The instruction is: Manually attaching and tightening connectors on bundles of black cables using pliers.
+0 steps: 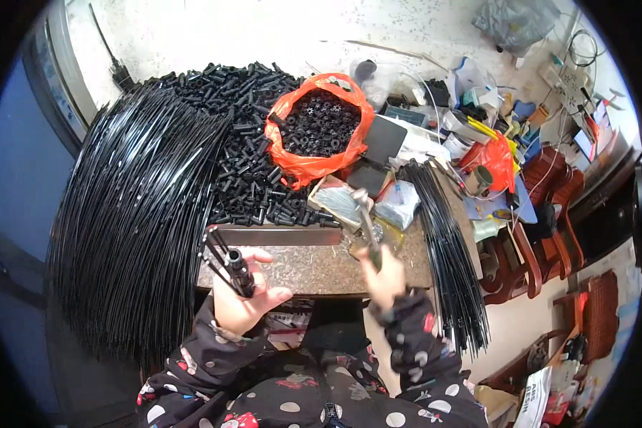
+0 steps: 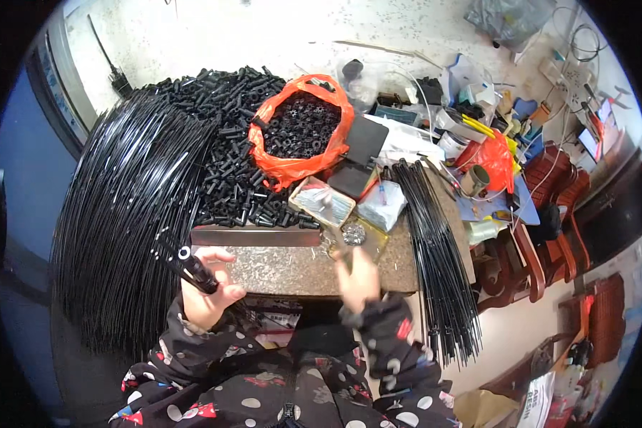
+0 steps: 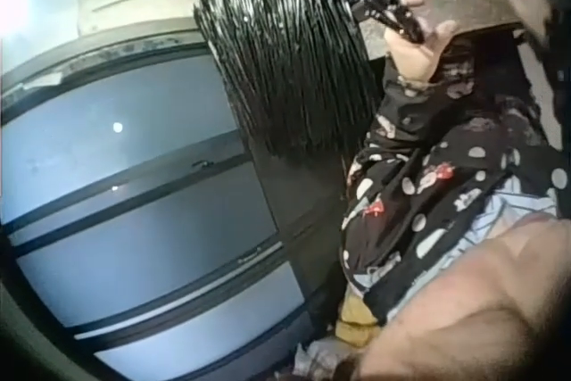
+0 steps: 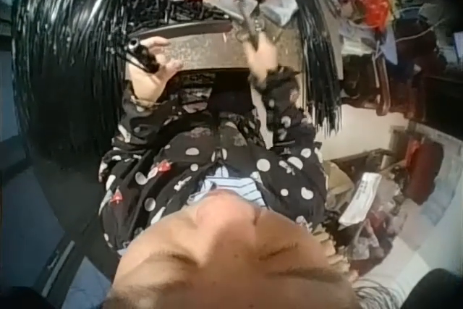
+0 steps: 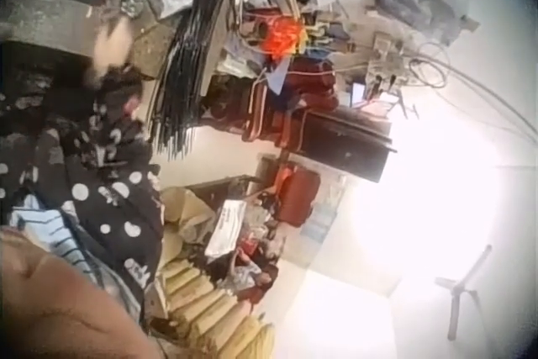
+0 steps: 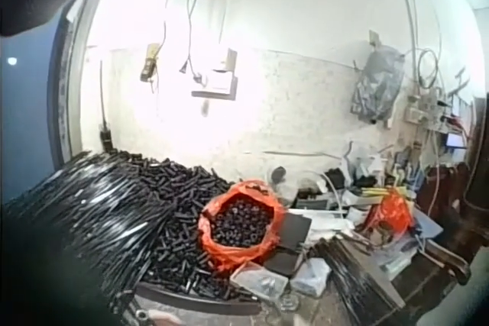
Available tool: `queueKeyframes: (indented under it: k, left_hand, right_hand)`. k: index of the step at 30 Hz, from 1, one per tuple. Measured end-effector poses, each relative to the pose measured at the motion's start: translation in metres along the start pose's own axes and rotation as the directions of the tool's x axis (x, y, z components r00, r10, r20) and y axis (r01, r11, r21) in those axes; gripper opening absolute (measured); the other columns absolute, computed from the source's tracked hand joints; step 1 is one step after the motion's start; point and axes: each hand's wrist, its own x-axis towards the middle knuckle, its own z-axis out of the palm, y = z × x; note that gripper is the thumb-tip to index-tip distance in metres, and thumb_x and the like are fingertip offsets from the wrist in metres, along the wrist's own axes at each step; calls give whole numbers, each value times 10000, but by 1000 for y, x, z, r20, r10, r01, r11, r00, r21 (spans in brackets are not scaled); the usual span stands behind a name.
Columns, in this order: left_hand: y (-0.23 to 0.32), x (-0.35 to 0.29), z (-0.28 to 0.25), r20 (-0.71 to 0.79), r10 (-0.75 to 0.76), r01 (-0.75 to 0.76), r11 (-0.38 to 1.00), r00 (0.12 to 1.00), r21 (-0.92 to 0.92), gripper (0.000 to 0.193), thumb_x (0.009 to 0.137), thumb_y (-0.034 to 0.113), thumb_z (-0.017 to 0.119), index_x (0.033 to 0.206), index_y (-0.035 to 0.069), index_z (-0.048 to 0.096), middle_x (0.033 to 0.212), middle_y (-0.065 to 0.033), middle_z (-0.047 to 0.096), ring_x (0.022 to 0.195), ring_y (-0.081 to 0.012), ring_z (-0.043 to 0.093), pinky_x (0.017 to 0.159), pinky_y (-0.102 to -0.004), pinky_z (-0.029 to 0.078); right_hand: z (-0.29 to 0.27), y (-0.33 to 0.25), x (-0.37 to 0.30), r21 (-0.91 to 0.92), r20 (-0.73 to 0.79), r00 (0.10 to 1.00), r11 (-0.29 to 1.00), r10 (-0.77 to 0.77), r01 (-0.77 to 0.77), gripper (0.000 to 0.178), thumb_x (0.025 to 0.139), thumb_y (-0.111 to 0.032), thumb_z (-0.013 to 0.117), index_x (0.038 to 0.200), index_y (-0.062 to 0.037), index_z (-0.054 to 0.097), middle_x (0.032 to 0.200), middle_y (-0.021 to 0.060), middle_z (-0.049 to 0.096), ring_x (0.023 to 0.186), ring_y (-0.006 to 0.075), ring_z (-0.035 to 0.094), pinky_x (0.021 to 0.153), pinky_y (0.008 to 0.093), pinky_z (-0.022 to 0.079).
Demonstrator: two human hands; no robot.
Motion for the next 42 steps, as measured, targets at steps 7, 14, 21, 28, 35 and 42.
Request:
queueKeyframes:
  k: [7, 14, 21, 28, 35, 42]
  left_hand:
    - [-8, 11, 2, 143, -38, 33, 999, 989, 34, 458, 646, 41, 746, 990, -19, 449, 536, 76, 355, 473, -20, 369, 456, -175, 313]
    - [1, 11, -6, 57, -99, 102, 993, 993, -53, 404, 593, 36, 770, 897, -1, 508, 558, 87, 389, 494, -6, 348, 483, -173, 304]
    - [19, -14, -23, 195, -125, 140, 988, 973, -62, 364, 632, -12, 736, 922, 42, 522, 561, 78, 400, 494, -7, 358, 452, -179, 250]
    - [52, -43, -14, 229, 111, -114, 994, 967, -1, 525, 621, 112, 791, 1079, 53, 539, 532, 105, 381, 489, -3, 299, 460, -177, 239]
    - [68, -82, -11, 200, 87, -33, 966, 976, -257, 627, 683, 45, 730, 1192, -39, 373, 820, -64, 626, 734, -80, 585, 666, -224, 477]
    - [74, -97, -20, 211, 61, 3, 956, 976, -292, 681, 701, 28, 711, 1245, -41, 306, 810, -89, 626, 724, -97, 591, 625, -220, 484]
  right_hand:
    - [14, 50, 59, -368, -71, 979, 917, -189, 150, 249, 693, -162, 658, 881, -72, 522, 736, 155, 536, 685, 350, 543, 621, 419, 440]
    - [20, 42, 62, -402, -106, 980, 909, -169, 114, 207, 702, -126, 639, 866, -84, 519, 732, 159, 540, 698, 353, 546, 612, 431, 440]
    - [-4, 29, 47, -258, -193, 978, 957, 80, -129, 197, 712, -125, 655, 869, -49, 566, 701, 123, 615, 632, 234, 610, 591, 325, 473]
    - [-17, -139, -43, 894, 155, 962, 383, 226, -235, 173, 751, 53, 581, 862, -23, 472, 747, 124, 606, 529, 133, 538, 454, 211, 429]
    - [-3, -219, -126, 908, 117, 979, 381, 167, -174, 207, 735, -14, 640, 852, -45, 472, 721, 40, 552, 610, 127, 545, 575, 238, 448]
    - [-6, -232, -141, 916, 95, 984, 375, 148, -145, 230, 717, -10, 659, 852, -48, 477, 729, 30, 555, 646, 112, 549, 600, 226, 442]
